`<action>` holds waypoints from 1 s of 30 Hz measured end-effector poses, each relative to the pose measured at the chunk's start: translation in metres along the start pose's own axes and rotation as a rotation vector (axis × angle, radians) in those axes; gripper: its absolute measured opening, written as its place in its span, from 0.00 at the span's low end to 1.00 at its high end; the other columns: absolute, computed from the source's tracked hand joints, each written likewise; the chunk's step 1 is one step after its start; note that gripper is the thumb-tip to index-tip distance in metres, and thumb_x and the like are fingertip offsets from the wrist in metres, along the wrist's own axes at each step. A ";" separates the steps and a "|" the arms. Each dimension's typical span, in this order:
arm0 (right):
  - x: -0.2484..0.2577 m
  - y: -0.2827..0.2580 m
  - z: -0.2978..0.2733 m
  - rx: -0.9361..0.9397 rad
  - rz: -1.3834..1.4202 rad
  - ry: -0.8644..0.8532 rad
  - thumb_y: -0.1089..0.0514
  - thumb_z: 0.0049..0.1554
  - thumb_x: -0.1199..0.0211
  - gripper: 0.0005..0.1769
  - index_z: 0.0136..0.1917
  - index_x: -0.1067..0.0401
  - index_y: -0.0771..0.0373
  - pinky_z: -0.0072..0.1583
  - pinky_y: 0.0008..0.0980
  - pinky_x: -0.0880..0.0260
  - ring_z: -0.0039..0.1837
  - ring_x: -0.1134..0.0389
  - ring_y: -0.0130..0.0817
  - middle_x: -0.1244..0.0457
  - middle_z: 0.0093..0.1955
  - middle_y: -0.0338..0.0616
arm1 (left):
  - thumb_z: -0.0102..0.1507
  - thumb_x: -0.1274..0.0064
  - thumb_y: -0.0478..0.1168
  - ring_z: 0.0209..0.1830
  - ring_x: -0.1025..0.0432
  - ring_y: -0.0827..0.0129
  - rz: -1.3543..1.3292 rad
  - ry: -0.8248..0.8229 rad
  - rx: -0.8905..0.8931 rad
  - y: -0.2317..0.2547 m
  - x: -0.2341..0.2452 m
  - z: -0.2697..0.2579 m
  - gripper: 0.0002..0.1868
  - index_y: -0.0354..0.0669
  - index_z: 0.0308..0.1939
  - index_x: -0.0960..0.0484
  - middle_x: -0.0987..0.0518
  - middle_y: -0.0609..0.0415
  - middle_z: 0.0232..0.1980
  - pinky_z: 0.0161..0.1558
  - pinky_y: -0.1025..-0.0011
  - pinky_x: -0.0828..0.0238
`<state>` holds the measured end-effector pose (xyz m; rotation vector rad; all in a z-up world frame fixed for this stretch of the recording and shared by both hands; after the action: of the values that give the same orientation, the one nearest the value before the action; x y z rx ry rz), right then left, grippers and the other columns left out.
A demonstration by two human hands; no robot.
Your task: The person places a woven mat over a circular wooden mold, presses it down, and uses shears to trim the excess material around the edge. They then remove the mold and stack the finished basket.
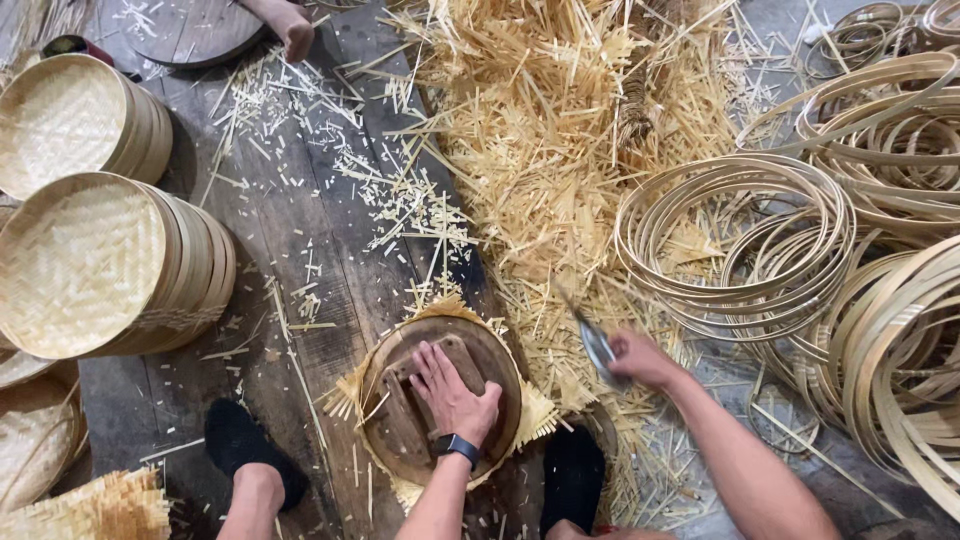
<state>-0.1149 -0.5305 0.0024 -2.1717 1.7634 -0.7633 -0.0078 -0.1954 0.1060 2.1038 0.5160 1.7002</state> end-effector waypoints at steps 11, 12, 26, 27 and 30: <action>-0.007 -0.012 0.118 0.197 -0.264 0.111 0.47 0.43 0.24 0.19 0.47 0.15 0.58 0.47 0.35 0.28 0.39 0.27 0.34 0.26 0.40 0.45 | 0.41 0.42 0.38 0.84 0.70 0.48 -0.056 0.092 0.166 0.005 -0.004 0.005 0.60 0.29 0.74 0.54 0.57 0.39 0.82 0.78 0.48 0.76; -0.001 -0.023 0.135 0.100 -0.180 0.124 0.46 0.41 0.21 0.21 0.45 0.15 0.58 0.48 0.33 0.28 0.39 0.28 0.34 0.26 0.40 0.44 | 0.40 0.42 0.37 0.84 0.70 0.47 -0.066 0.094 0.177 0.005 -0.005 0.006 0.60 0.28 0.74 0.54 0.57 0.39 0.82 0.78 0.47 0.76; 0.162 -0.169 0.322 0.178 0.136 0.484 0.40 0.44 0.25 0.26 0.45 0.22 0.63 0.42 0.44 0.26 0.39 0.27 0.42 0.27 0.45 0.48 | 0.34 0.46 0.42 0.79 0.59 0.37 -0.059 0.266 0.058 -0.004 -0.012 0.003 0.58 0.25 0.68 0.44 0.46 0.31 0.75 0.73 0.37 0.67; 0.186 -0.177 0.321 0.121 0.015 0.611 0.40 0.45 0.23 0.25 0.44 0.20 0.62 0.44 0.40 0.27 0.39 0.28 0.39 0.27 0.43 0.48 | 0.33 0.46 0.42 0.79 0.58 0.37 -0.043 0.247 0.100 -0.009 -0.016 0.002 0.57 0.26 0.67 0.42 0.45 0.31 0.74 0.72 0.37 0.67; 0.213 -0.206 0.307 -0.013 -0.139 0.786 0.38 0.45 0.18 0.29 0.40 0.22 0.65 0.40 0.35 0.32 0.35 0.32 0.37 0.31 0.38 0.48 | 0.36 0.47 0.42 0.80 0.56 0.40 -0.005 0.282 0.115 -0.012 -0.020 -0.001 0.54 0.27 0.68 0.41 0.43 0.34 0.75 0.74 0.36 0.64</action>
<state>0.2492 -0.7275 -0.0998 -2.1703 1.9170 -1.8335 -0.0128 -0.1953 0.0835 1.9440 0.7151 2.0217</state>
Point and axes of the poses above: each hand's wrist, its own z-axis towards the middle knuckle, its own x-axis out of the back of the hand, y = z × x, the point moved 9 cm from there along z, towards the middle knuckle
